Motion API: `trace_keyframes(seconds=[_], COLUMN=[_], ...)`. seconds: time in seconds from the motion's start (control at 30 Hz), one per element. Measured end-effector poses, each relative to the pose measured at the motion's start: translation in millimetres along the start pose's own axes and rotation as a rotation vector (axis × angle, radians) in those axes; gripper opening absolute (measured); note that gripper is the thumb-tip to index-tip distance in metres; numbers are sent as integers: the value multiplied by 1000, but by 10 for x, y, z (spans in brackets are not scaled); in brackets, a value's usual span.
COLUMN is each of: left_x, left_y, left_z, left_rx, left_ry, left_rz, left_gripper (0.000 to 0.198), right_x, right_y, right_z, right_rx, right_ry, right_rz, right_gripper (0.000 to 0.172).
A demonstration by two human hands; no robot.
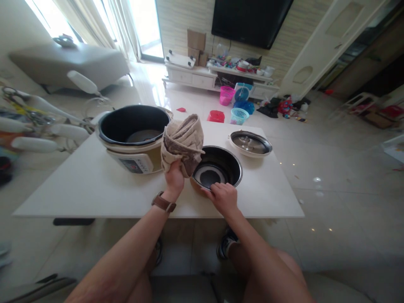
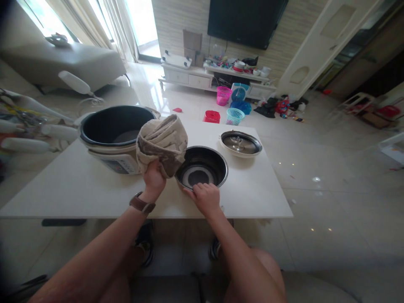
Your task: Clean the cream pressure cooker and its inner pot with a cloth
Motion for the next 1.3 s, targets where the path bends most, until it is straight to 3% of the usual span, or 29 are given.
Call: trace_keyframes(seconds=[0.07,0.17,0.33,0.4,0.5,0.6,0.7,0.83,1.0,1.1,1.2,1.3], left_x=[94,329,409,420,499,618,697,552,-68,-227,-149,-6], left_y=[7,107,263,322,444,608,696,436,-111,-203,-153,-136], left_z=[39,170,217,236,251,287,320,254,32,275,586,684], left_rx=[-103,-407,-621,-671,-731,-796,-789,-533,-56,-192,-366,-325], left_ry=[186,451,533,560,599,569,463,268,-264,-425,-372,-315], left_rz=[-3,106,168,172,221,304,385,368,69,38,131,189], left_gripper=[27,33,26,26,29,31,30,31,31,38,37,46], right_x=[73,182,218,168,131,170,279,423,324,221,146,118], right_y=[24,64,71,33,-45,-122,-121,-122,-183,-168,-232,-325], right_z=[44,127,72,-86,-284,-272,-221,-367,-999,-1255,-1210,-936], right_rx=[19,53,196,344,582,765,968,1088,1003,968,800,546], right_ry=[-10,-34,-249,-514,-1170,-1764,-1968,-1937,-1571,-1280,-895,-523], right_rz=[90,223,338,296,165,73,32,-39,-274,-285,-73,183], right_gripper=[54,47,35,34,55,63,54,38,37,37,28,28])
Point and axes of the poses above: each hand's wrist, its own y-axis away from the middle knuckle, its own x-axis out of the palm, z = x × y, the point moved 9 cm from there along -y, towards the middle knuckle, and after that the axes turned 8 degrees about y, right-handed, at the moved point
